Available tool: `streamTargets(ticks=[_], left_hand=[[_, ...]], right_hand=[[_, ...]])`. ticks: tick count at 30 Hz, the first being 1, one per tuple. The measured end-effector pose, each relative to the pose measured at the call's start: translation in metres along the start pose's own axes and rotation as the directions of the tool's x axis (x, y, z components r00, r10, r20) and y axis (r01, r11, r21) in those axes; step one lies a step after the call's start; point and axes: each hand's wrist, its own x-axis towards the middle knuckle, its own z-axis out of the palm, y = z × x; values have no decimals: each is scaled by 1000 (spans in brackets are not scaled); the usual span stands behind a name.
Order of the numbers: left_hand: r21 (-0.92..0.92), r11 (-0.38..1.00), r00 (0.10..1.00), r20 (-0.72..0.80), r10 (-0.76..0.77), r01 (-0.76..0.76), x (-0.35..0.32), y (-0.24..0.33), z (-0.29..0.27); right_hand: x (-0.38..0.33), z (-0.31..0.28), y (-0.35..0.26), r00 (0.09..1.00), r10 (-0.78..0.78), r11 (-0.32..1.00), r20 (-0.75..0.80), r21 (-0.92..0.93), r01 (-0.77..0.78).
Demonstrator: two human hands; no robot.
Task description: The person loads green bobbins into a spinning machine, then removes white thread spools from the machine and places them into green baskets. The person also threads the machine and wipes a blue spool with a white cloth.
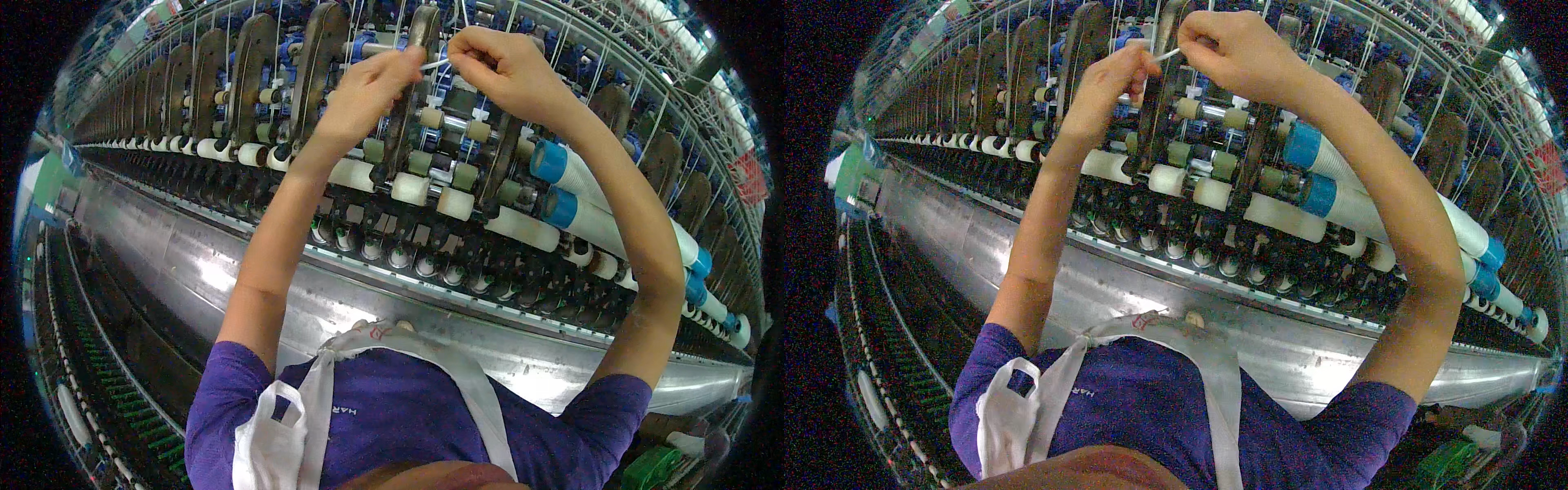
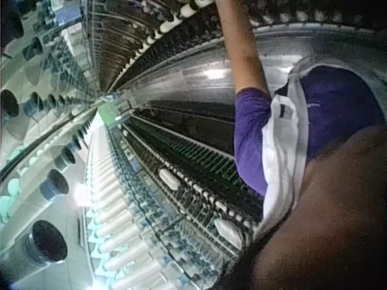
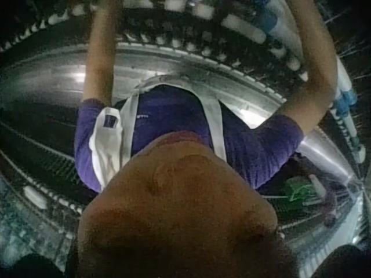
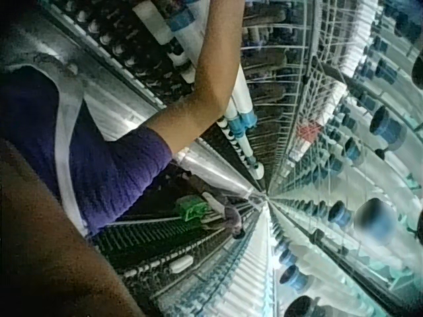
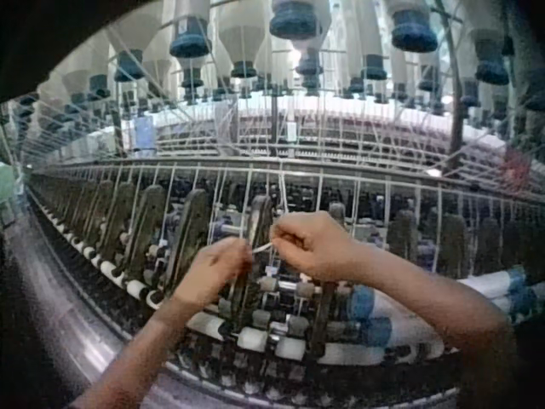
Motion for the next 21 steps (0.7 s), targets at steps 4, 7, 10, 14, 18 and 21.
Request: streamTargets(ticks=[4, 7, 10, 14, 18, 21], left_hand=[[-51, 996, 997, -24, 76, -78, 15, 2, 24], [-10, 979, 976, -80, 204, -205, 21, -1, 32], [232, 872, 899, 28, 438, -432, 32, -6, 33], [660, 285, 660, 428, 618, -695, 54, -14, 25], [610, -301, 546, 792, 275, -733, 69, -26, 37], [573, -451, 625, 780, 42, -685, 73, -30, 52]], right_hand=[[-2, 4, 0, 992, 122, 982, 18, 142, -123], [-6, 6, 4, 991, 128, 985, -40, 120, -122], [-17, -2, 12, 991, 120, 991, -66, 73, -115], [-35, -35, 26, 980, 114, 974, -160, -179, -142], [-44, -48, 33, 994, -110, 913, -3, -395, 100], [-41, -34, 34, 972, -173, 867, 157, -444, 226]])
